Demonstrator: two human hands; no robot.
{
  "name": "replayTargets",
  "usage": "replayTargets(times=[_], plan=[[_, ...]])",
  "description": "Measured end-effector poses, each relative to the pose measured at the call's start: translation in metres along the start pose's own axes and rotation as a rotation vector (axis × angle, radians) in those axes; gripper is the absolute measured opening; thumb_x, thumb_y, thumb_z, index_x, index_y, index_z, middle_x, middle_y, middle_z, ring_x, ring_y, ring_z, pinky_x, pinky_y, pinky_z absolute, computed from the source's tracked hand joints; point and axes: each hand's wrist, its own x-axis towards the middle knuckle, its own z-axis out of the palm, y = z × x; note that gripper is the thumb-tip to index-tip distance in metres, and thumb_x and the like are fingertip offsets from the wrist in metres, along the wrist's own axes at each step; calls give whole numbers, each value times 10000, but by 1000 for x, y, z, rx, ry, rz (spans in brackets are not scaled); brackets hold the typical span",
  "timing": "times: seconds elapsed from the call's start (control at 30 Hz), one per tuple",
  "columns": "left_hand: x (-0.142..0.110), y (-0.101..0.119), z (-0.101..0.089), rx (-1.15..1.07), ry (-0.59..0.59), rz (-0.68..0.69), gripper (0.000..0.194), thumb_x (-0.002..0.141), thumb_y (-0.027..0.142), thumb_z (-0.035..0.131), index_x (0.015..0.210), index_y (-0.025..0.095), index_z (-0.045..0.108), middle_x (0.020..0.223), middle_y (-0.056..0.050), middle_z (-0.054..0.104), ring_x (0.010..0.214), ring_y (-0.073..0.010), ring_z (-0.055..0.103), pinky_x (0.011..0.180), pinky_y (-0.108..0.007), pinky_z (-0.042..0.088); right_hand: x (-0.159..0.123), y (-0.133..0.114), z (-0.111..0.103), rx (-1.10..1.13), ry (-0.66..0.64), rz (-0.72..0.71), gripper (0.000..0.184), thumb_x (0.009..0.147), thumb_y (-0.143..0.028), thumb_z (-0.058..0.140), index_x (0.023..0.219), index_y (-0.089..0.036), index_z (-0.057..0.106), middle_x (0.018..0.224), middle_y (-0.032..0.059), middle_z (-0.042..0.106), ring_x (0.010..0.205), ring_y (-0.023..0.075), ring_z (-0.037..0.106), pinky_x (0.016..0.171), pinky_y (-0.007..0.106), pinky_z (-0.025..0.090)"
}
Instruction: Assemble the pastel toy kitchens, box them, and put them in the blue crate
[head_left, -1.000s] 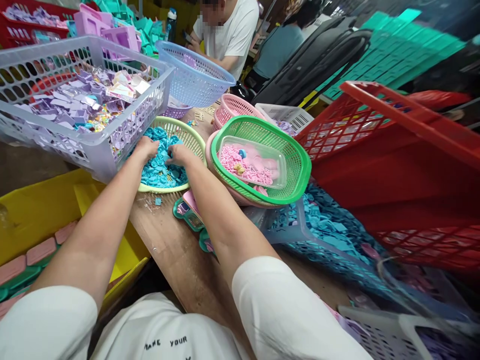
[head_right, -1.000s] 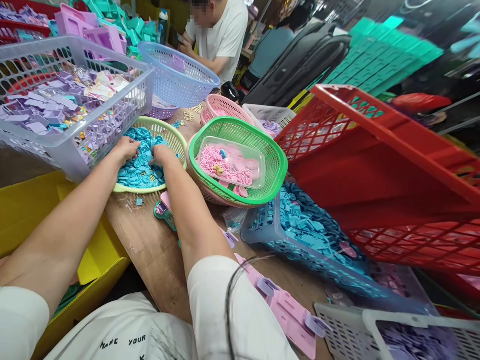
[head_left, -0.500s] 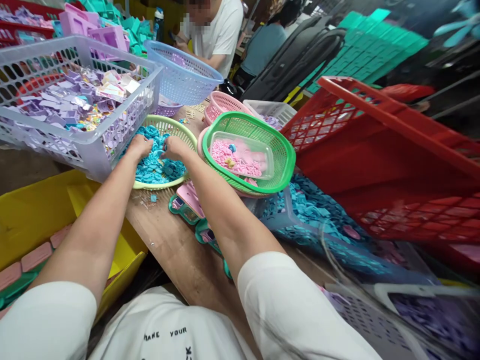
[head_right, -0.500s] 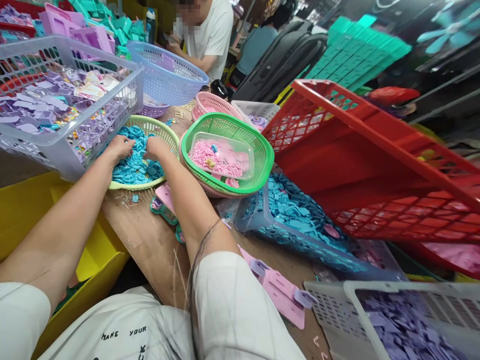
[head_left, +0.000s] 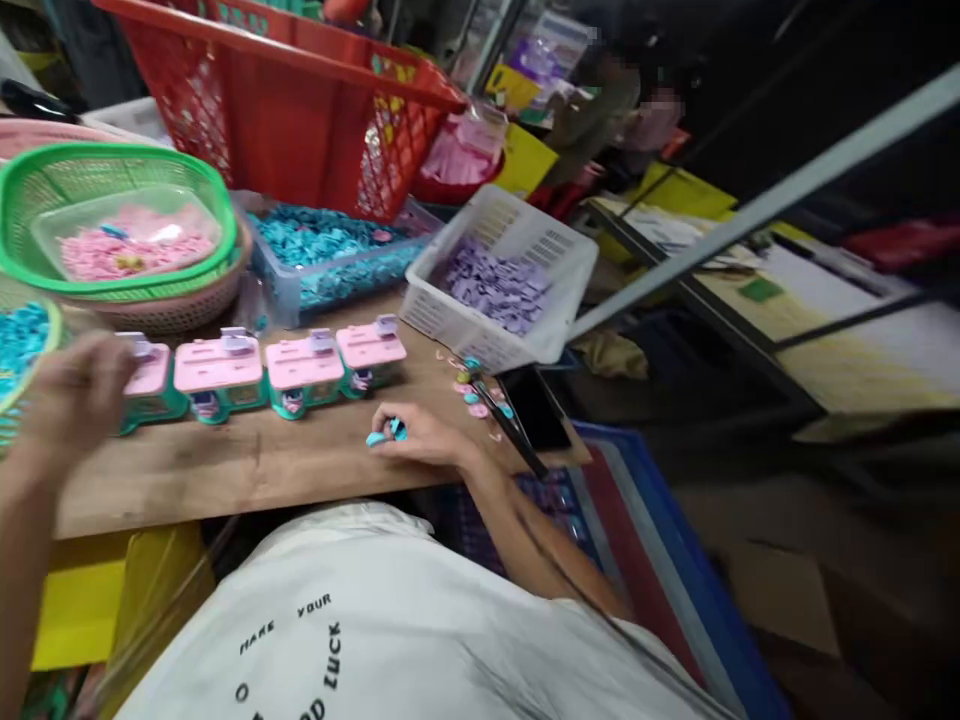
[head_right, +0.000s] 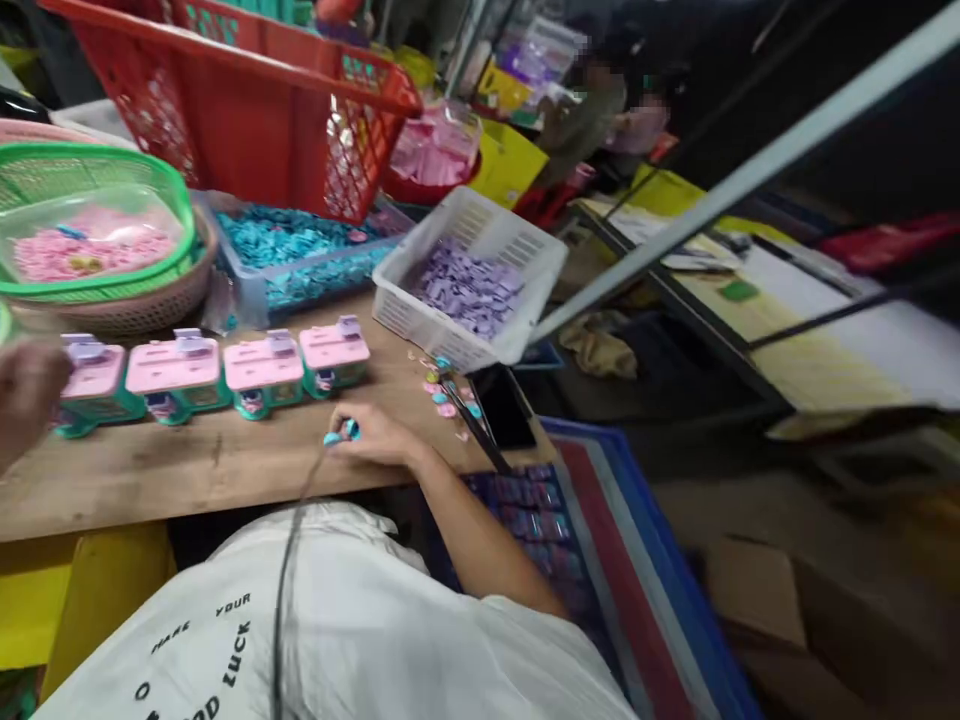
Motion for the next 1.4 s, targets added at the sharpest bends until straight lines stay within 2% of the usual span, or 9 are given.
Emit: replayTargets(times=[0.1, 0.17, 0.3, 0.47, 0.6, 0.77, 0.93, 1.27, 1.4], plan=[[-5, 77, 118, 19, -348, 337, 358, 990, 429, 449, 687, 237, 459, 599, 9, 493, 541, -159, 457, 523, -287, 383, -18, 40, -3, -18, 296, 108, 210, 729, -324, 768, 833, -213, 623, 768, -40, 623, 700, 142, 575, 705, 280, 466], [-6, 114, 184, 62, -443, 481, 274, 1001, 391, 458, 813, 220, 559, 806, -55, 627, 741, -209, 604, 668, -324, 512, -18, 54, -6, -81, 404, 45, 193, 737, -272, 759, 879, -212, 642, 868, -4, 657, 832, 179, 634, 810, 322, 515], [-3, 130, 248, 126, -393, 622, 361, 962, 299, 578, 1284, 137, 553, 1277, -199, 597, 1163, -323, 600, 1010, -507, 532, -21, 74, -13, -100, 532, -127, 398, 749, -173, 737, 1141, -201, 670, 1225, 106, 605, 1162, 241, 628, 940, 371, 570], [-8, 106, 246, 46, -327, 614, 596, 953, 300, 624, 1488, 191, 386, 1404, -198, 520, 1306, -331, 543, 1075, -520, 521, -31, 103, -16, 40, 584, -130, 468, 793, -199, 734, 1252, -192, 640, 1324, 128, 540, 1176, 231, 649, 860, 325, 627], [-15, 104, 245, 55, -312, 616, 538, 962, 314, 619, 1453, 192, 437, 1342, -188, 566, 1241, -317, 573, 1049, -510, 534, -34, 110, -10, -28, 612, -171, 328, 889, -282, 683, 1209, -213, 688, 1331, 131, 547, 1180, 241, 640, 832, 347, 633], [-15, 107, 248, 83, -314, 608, 427, 958, 333, 619, 1353, 193, 537, 1253, -170, 619, 1152, -302, 589, 997, -507, 544, -31, 100, -2, -408, 474, -348, 306, 862, -309, 791, 1165, -283, 751, 1312, 99, 605, 1256, 285, 556, 1121, 492, 477], [-15, 108, 246, 97, -317, 622, 294, 991, 307, 546, 1247, 172, 597, 1175, -166, 657, 1064, -274, 594, 933, -463, 554, -21, 96, -2, -468, 474, -327, 209, 1000, -303, 614, 1090, -252, 796, 1076, 104, 694, 1095, 268, 567, 1023, 428, 490], [-11, 110, 239, 128, -165, 610, 144, 989, 190, 512, 1057, 213, 637, 947, -88, 700, 829, -197, 639, 706, -318, 557, -27, 116, -60, -508, 725, -128, 265, 1026, -275, 515, 1024, -223, 775, 982, 125, 701, 1011, 297, 622, 985, 441, 487], [-11, 107, 234, 68, -94, 535, 160, 982, 166, 523, 1099, 221, 617, 948, -67, 708, 793, -163, 675, 670, -268, 548, -20, 112, -68, -481, 687, -198, 236, 1013, -222, 527, 1061, -211, 758, 992, 114, 697, 1009, 269, 639, 979, 408, 500]])
